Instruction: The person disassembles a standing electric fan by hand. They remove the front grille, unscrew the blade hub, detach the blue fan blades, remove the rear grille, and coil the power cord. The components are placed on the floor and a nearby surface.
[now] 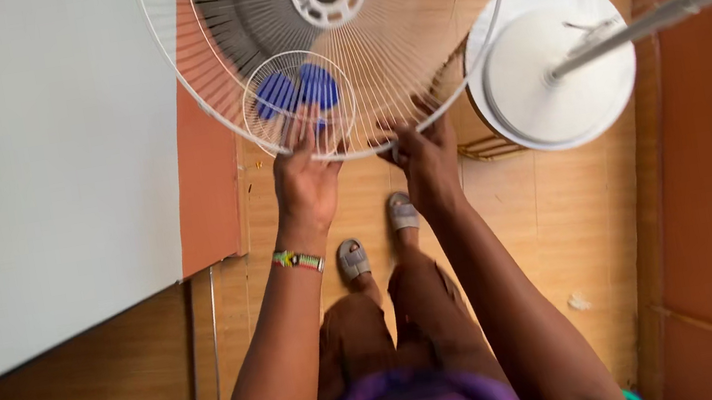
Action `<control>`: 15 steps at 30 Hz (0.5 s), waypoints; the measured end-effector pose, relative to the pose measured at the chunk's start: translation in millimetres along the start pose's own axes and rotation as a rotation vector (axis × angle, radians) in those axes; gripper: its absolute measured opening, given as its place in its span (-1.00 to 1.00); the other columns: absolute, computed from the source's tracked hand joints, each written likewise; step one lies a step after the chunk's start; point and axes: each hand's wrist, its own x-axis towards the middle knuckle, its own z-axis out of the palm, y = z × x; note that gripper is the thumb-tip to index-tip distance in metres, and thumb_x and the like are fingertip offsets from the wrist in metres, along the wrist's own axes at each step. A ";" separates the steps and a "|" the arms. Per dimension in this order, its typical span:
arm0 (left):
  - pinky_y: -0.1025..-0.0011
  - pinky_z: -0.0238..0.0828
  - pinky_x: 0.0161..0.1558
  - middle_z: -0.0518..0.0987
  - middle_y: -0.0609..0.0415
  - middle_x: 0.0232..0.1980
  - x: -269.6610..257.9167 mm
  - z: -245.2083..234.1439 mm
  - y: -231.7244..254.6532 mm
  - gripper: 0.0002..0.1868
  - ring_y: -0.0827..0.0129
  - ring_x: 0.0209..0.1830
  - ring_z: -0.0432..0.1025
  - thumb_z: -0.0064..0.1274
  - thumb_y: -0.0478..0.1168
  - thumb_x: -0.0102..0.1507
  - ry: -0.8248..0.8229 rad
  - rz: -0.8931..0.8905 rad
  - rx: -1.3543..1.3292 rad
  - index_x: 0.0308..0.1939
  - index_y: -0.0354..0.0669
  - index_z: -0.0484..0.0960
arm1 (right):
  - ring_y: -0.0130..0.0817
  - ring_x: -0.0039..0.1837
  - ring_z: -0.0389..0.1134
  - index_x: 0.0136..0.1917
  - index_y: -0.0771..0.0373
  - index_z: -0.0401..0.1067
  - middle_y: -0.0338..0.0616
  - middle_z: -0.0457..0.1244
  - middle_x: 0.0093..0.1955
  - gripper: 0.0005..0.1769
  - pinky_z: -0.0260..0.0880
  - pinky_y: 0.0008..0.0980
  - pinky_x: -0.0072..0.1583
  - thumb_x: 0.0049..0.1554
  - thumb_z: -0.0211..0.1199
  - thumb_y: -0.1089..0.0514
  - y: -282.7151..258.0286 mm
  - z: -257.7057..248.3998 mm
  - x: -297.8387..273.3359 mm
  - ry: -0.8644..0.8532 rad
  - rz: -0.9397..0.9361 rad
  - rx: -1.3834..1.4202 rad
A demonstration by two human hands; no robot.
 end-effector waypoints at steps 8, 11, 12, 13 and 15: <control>-0.18 0.41 0.21 0.41 -0.13 0.25 125.9 -196.7 -58.4 -0.51 0.02 0.28 0.44 -0.23 -0.52 0.34 0.498 0.008 0.222 0.35 -0.16 0.32 | -0.04 0.02 0.47 0.49 0.13 -0.06 0.24 0.29 0.20 -0.42 0.55 -0.17 0.00 0.27 0.01 0.35 223.0 -46.6 134.6 0.063 0.250 -0.049; -0.15 0.41 0.21 0.43 -0.03 0.29 172.5 -300.7 -90.8 -0.54 0.04 0.31 0.43 -0.26 -0.52 0.36 0.562 0.009 0.187 0.34 -0.22 0.33 | -0.02 0.01 0.47 0.47 0.09 -0.05 0.26 0.31 0.18 -0.42 0.54 -0.14 0.00 0.26 -0.01 0.39 336.8 -72.5 181.7 0.070 0.320 -0.038; -0.14 0.40 0.21 0.44 -0.02 0.30 187.7 -338.5 -104.3 -0.54 0.02 0.31 0.43 -0.26 -0.50 0.37 0.575 -0.002 0.173 0.35 -0.17 0.32 | -0.02 0.01 0.48 0.45 0.09 -0.04 0.25 0.32 0.17 -0.43 0.55 -0.13 0.00 0.25 -0.01 0.39 375.6 -83.9 200.0 0.094 0.354 -0.053; -0.12 0.40 0.22 0.45 -0.02 0.30 207.1 -375.9 -117.4 -0.54 0.01 0.31 0.42 -0.26 -0.48 0.38 0.588 -0.012 0.158 0.36 -0.12 0.31 | -0.03 0.01 0.48 0.44 0.08 -0.03 0.24 0.32 0.17 -0.44 0.55 -0.13 0.00 0.25 -0.02 0.40 412.8 -96.5 218.1 0.118 0.388 -0.070; -0.13 0.43 0.24 0.47 -0.03 0.28 240.9 -441.1 -141.0 -0.53 -0.03 0.29 0.43 -0.25 -0.49 0.38 0.609 -0.041 0.140 0.35 -0.09 0.32 | -0.01 -0.01 0.47 0.42 0.07 -0.01 0.23 0.32 0.16 -0.46 0.54 -0.12 -0.01 0.26 -0.03 0.40 477.1 -118.5 251.5 0.156 0.460 -0.088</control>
